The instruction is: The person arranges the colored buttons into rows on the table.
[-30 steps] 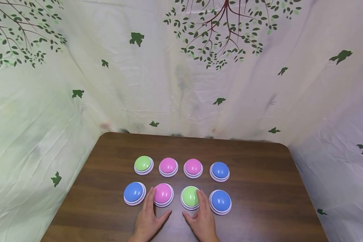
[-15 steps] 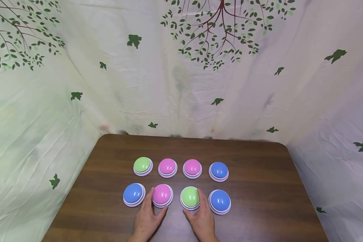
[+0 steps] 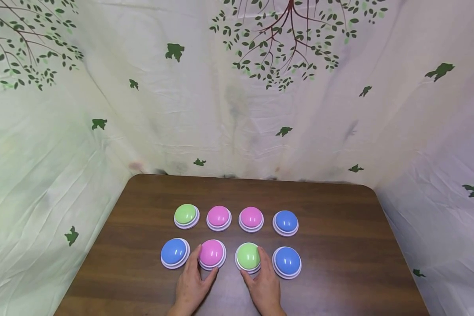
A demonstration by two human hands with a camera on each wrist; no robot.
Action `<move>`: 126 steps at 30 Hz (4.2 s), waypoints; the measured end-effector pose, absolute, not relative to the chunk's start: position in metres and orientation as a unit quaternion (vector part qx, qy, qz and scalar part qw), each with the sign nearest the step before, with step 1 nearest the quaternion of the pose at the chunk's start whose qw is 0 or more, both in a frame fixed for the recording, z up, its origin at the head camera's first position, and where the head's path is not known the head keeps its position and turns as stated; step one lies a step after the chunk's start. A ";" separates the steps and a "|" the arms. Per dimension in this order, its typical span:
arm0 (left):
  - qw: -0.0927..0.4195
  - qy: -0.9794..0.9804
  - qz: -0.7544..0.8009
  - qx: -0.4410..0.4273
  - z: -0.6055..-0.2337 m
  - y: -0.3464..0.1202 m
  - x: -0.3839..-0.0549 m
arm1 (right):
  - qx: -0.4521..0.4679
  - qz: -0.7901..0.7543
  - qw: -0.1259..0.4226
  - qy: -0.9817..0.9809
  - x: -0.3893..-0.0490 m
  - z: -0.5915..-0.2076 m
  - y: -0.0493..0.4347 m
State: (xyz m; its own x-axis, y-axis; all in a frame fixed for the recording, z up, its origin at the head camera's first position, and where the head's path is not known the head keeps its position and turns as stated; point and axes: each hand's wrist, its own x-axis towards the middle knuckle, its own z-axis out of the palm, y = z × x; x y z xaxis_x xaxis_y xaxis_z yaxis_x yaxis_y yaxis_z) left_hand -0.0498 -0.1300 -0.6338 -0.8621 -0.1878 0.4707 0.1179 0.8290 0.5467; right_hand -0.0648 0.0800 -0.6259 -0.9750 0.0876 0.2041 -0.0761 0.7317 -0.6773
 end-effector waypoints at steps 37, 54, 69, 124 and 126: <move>0.213 -0.903 -0.371 -0.021 -0.631 -0.139 -0.037 | 0.034 0.521 0.115 -0.845 -0.033 -0.613 0.107; 0.220 -0.873 -0.399 0.175 -0.617 -0.208 -0.030 | -0.061 0.353 0.144 -0.922 -0.063 -0.631 0.180; 0.177 -0.885 -0.367 0.225 -0.617 -0.208 -0.041 | -0.066 0.359 0.143 -0.920 -0.059 -0.634 0.177; 0.255 -0.901 -0.317 0.148 -0.622 -0.175 -0.021 | 0.022 0.379 0.275 -0.883 -0.050 -0.622 0.165; 0.262 -0.908 -0.313 0.091 -0.626 -0.163 -0.015 | 0.066 0.386 0.313 -0.865 -0.047 -0.619 0.153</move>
State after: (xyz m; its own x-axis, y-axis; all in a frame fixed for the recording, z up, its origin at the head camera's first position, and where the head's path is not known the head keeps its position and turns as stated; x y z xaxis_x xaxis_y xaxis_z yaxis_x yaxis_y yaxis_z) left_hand -0.0145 -0.1635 -0.6260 -0.8465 -0.3296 0.4181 -0.0019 0.7872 0.6167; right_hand -0.0466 0.1529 -0.6193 -0.7958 0.1278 0.5918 -0.3553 0.6929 -0.6274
